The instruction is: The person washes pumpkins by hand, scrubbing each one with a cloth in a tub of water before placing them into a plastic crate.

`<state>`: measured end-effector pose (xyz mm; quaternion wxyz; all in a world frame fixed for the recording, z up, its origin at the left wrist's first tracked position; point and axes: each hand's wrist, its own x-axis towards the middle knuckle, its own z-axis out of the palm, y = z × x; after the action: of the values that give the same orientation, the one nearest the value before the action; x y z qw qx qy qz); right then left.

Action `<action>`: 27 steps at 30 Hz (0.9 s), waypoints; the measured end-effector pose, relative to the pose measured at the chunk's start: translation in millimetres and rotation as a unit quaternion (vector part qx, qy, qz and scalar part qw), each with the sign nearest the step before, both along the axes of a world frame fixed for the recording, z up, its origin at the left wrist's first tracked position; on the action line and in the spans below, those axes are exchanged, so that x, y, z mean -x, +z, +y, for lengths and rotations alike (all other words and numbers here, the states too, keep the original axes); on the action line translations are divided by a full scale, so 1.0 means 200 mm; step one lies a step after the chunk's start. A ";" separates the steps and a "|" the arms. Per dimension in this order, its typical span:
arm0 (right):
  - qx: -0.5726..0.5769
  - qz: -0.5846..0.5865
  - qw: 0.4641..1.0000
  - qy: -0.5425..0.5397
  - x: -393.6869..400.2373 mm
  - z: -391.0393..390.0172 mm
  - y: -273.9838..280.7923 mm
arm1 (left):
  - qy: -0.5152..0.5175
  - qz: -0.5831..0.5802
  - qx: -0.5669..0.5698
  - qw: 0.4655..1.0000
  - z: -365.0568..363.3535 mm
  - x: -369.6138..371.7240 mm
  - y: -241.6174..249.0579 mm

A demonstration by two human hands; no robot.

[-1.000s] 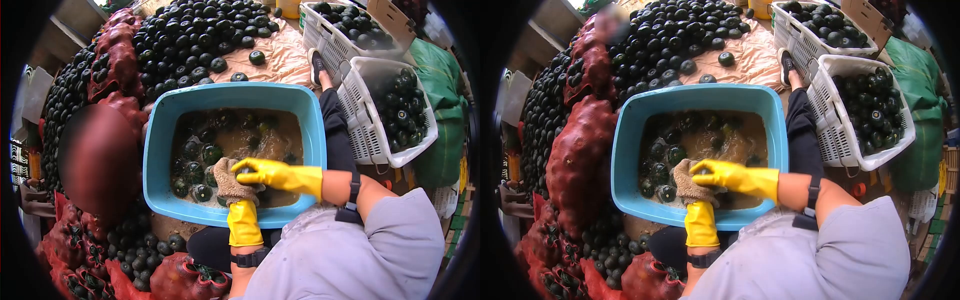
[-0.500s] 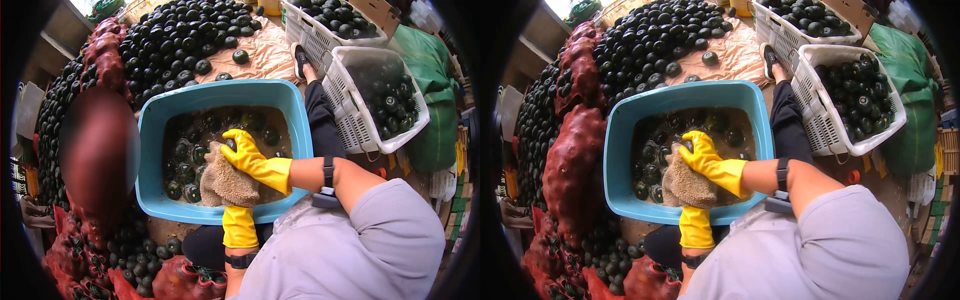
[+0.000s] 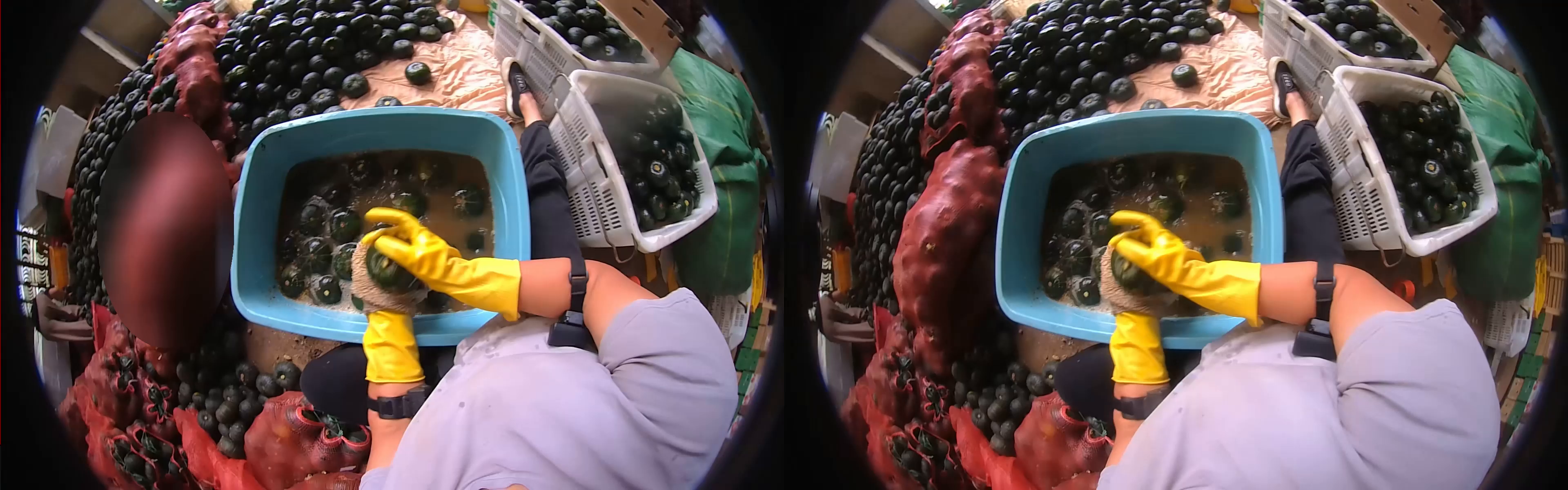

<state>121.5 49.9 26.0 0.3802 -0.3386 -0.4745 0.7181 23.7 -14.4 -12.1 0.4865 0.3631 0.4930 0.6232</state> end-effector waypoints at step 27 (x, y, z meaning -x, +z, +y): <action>-0.071 -0.173 0.981 0.042 -0.12 -0.03 -0.10 | 0.076 0.481 0.044 0.872 0.02 0.04 0.26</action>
<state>145.5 44.1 6.2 0.2847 -0.4093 -0.5970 0.6285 16.1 -9.7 39.9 0.1559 0.5579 0.7189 0.3842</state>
